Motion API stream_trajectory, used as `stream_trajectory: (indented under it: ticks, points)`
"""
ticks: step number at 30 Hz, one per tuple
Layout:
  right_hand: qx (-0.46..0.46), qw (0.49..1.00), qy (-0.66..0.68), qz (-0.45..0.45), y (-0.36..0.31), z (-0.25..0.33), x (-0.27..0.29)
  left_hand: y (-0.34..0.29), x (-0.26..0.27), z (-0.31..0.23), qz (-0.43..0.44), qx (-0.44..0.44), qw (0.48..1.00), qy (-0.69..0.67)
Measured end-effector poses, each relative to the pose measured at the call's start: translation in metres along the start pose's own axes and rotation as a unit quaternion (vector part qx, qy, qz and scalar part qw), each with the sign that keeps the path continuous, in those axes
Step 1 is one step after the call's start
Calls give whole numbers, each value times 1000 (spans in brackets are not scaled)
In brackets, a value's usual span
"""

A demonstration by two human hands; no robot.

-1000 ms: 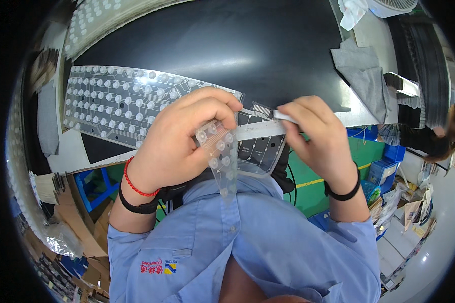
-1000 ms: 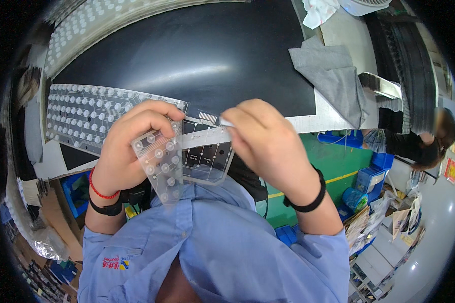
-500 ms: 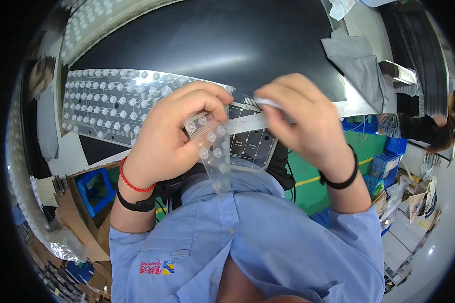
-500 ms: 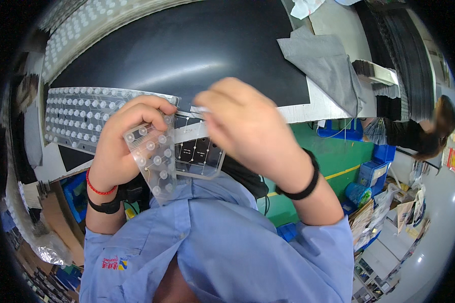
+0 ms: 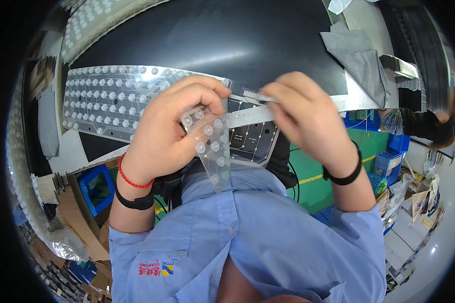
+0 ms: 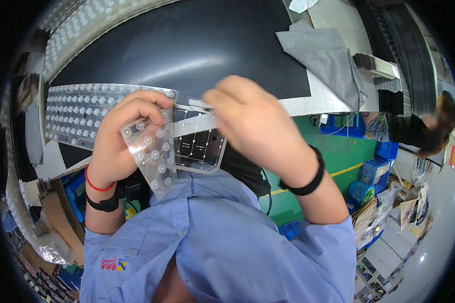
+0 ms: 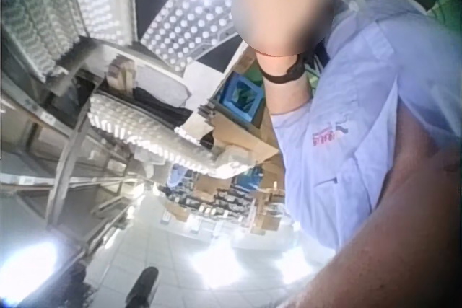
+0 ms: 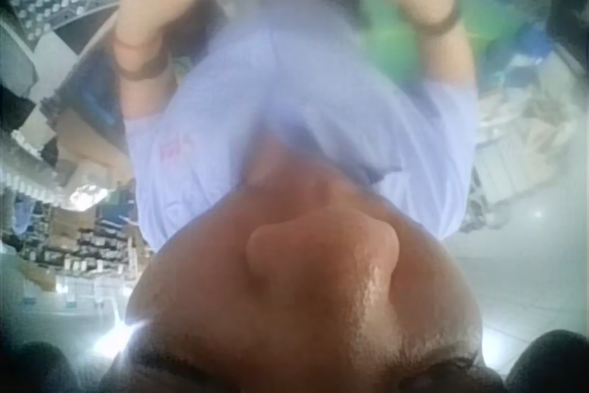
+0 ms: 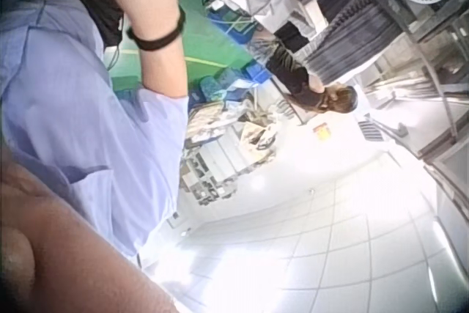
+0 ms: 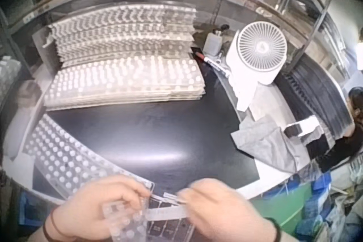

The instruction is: The recorder is inspecting and handling flexible silicone or plastic keypad membranes at a workbench.

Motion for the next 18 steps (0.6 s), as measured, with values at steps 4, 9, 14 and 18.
stream_trajectory:
  ticks: [4, 9, 14, 18]
  points:
    - [-43, 999, 11, -18, -9, 0, 18, 1, -2, 0, -6, -14, 1000, 12]
    - [33, 998, 43, -16, 5, 4, -9, -1, -1, 2, -2, -10, 1000, 22]
    - [-36, 999, 18, -11, -15, -2, 20, -1, -3, 1, -5, 0, 1000, 9]
    - [58, 996, 56, -49, 7, 3, -9, 1, -4, 1, -17, -9, 1000, 5]
Point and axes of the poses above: each hand's wrist, its own y-axis towards the middle knuckle, its own x-axis out of the back of the hand, z = x × y, the point moved 1 cm from there along y, towards the middle knuckle, and after that the axes turned 12 degrees about y, right-handed, at the moved point
